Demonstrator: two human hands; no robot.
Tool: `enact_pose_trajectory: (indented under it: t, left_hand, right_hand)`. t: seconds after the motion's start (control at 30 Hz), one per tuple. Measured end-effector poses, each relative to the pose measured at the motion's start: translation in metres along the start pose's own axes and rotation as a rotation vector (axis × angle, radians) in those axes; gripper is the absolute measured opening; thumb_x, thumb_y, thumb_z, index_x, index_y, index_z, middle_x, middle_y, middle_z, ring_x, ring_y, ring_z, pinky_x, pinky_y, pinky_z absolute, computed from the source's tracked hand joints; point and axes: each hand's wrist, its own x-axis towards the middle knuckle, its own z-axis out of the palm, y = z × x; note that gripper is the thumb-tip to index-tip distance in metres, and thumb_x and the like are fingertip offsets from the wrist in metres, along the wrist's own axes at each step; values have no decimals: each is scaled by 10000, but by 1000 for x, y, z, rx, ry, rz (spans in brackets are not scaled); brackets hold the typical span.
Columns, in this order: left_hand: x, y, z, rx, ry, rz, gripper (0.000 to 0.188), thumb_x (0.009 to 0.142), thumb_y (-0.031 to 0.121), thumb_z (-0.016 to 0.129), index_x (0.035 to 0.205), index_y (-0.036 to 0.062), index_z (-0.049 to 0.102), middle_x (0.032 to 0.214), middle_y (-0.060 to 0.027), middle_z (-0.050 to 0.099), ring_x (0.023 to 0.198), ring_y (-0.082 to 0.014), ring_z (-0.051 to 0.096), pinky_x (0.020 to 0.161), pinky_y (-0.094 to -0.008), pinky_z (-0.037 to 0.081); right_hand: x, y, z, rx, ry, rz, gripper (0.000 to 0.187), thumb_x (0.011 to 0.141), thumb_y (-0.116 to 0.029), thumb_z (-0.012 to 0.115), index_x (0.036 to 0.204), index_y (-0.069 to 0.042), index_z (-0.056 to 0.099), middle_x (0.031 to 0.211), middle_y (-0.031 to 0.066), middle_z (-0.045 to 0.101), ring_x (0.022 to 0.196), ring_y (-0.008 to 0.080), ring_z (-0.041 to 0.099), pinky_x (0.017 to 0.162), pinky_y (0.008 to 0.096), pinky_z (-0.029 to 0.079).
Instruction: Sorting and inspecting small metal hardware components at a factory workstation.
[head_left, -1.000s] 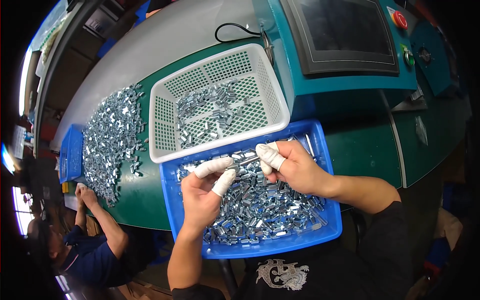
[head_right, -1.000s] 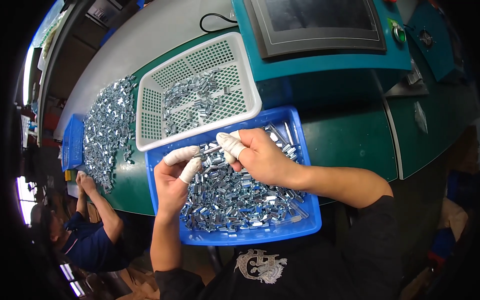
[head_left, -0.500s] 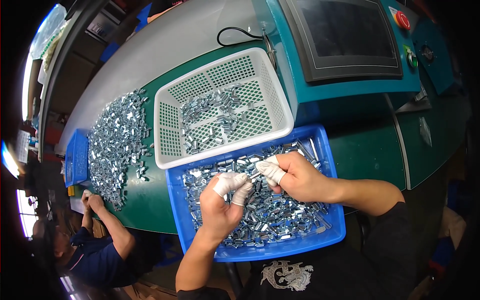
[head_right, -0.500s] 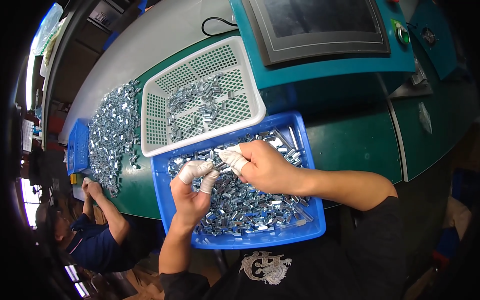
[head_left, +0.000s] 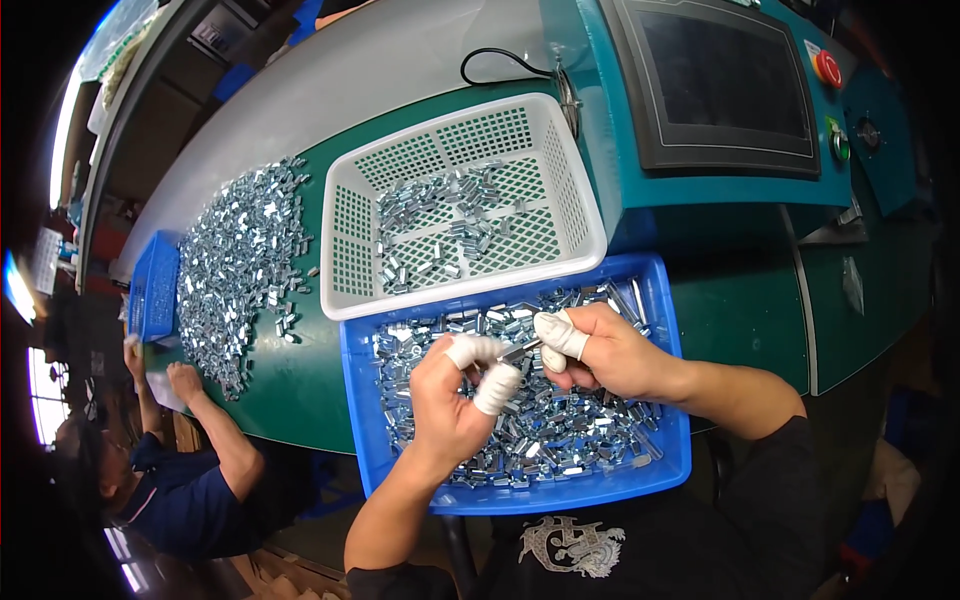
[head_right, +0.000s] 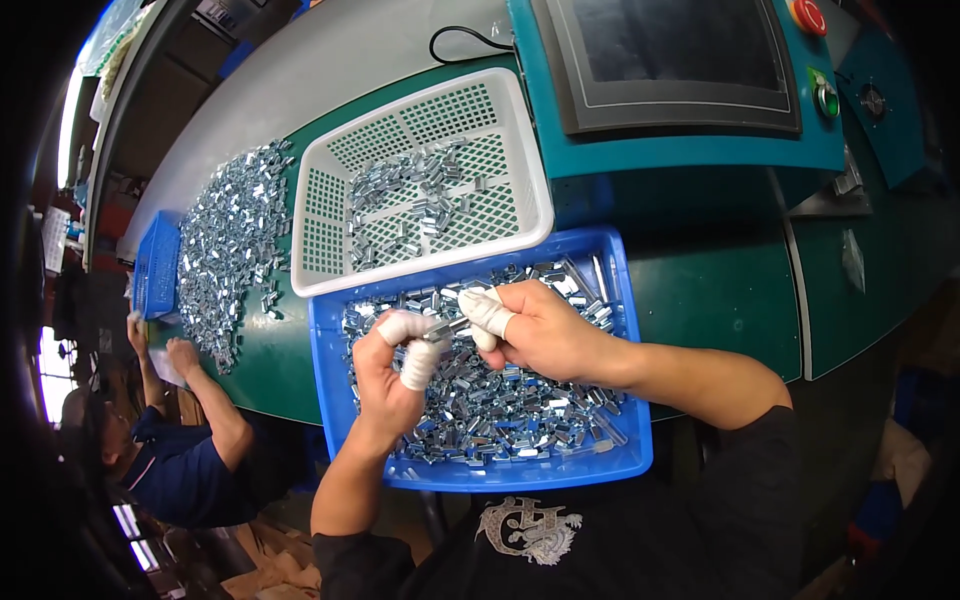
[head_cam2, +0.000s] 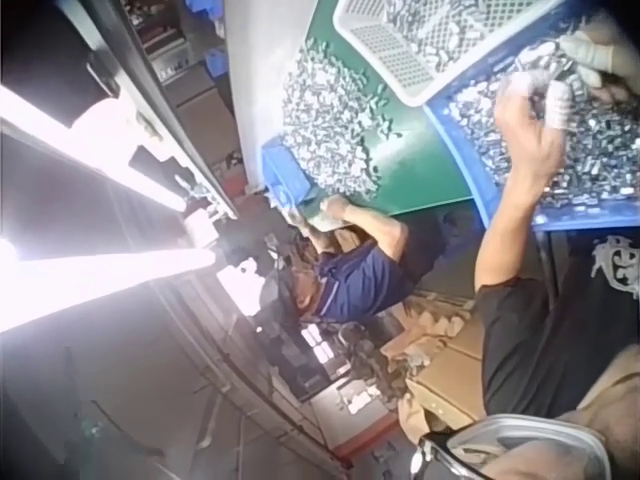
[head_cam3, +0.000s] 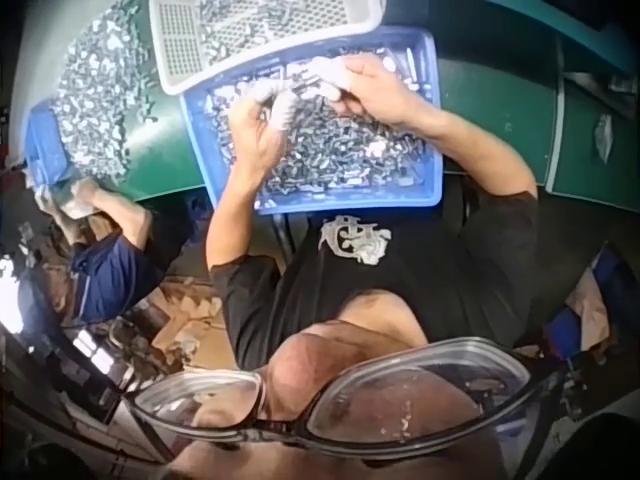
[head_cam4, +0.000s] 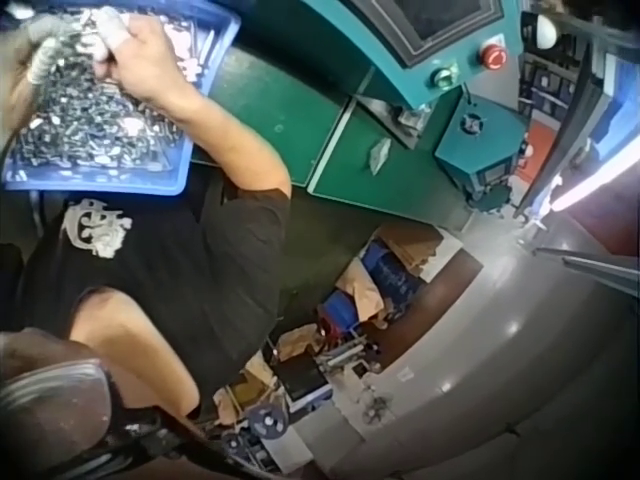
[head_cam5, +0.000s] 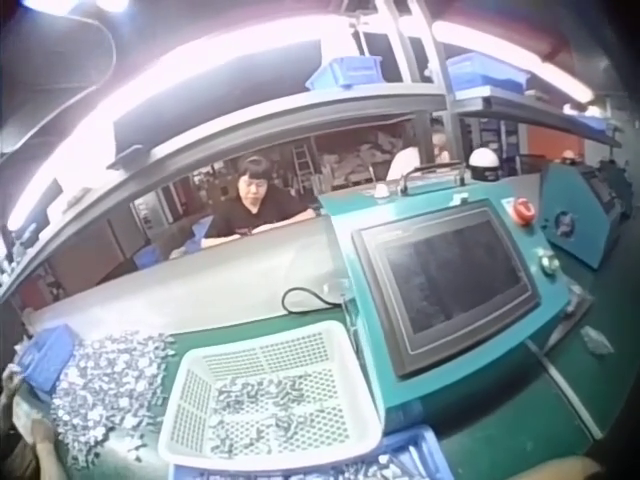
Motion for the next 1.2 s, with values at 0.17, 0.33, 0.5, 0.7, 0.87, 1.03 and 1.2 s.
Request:
enact_pose_trajectory:
  t: [0.17, 0.33, 0.5, 0.7, 0.87, 1.03, 1.2]
  left_hand:
    - [4, 14, 8, 265, 46, 79, 99, 795, 113, 670, 785, 35, 610, 732, -86, 616, 583, -222, 506, 551, -305, 403]
    - [9, 23, 9, 271, 164, 380, 229, 714, 69, 735, 918, 30, 641, 750, -61, 604, 604, -178, 515, 512, -272, 401]
    - [13, 25, 6, 184, 169, 385, 228, 697, 76, 745, 901, 32, 653, 718, -53, 607, 575, -164, 506, 506, -266, 395]
    - [15, 18, 4, 197, 127, 327, 196, 731, 63, 721, 912, 23, 657, 731, -36, 607, 584, -127, 508, 526, -241, 396]
    - [23, -19, -14, -188, 283, -139, 127, 811, 25, 647, 936, -2, 652, 802, -16, 616, 658, -47, 515, 562, -184, 406]
    - [37, -20, -22, -182, 467, -231, 138, 804, 28, 656, 936, -11, 650, 786, -11, 604, 580, -33, 453, 484, -170, 358]
    - [22, -18, -20, 439, 162, -187, 183, 750, 161, 727, 843, 13, 672, 651, -62, 616, 513, -112, 520, 480, -255, 411]
  right_hand:
    - [2, 5, 2, -109, 48, -94, 431, 972, -332, 411, 650, -63, 505, 564, 5, 520, 482, 48, 416, 440, 211, 328]
    - [5, 2, -3, 235, -111, 227, 456, 979, -398, 322, 769, -46, 522, 567, 46, 474, 448, 91, 369, 417, 223, 300]
    - [4, -2, -2, 395, -241, 300, 453, 977, -403, 314, 847, -19, 516, 571, 58, 455, 449, 95, 358, 406, 223, 287]
    - [6, 1, -5, 403, -229, 283, 404, 978, -375, 337, 718, -88, 450, 570, 24, 457, 442, 77, 340, 398, 222, 278]
    - [9, 3, -7, 286, 84, 77, 425, 975, -379, 358, 687, -78, 441, 546, 19, 432, 430, 68, 315, 390, 218, 251]
    - [6, -1, -3, 113, 136, 49, 422, 979, -358, 361, 670, -81, 445, 533, 9, 430, 432, 61, 323, 406, 205, 257]
    - [7, 2, -5, 112, 149, 24, 424, 975, -370, 366, 668, -89, 448, 530, 0, 430, 434, 54, 328, 411, 199, 254]
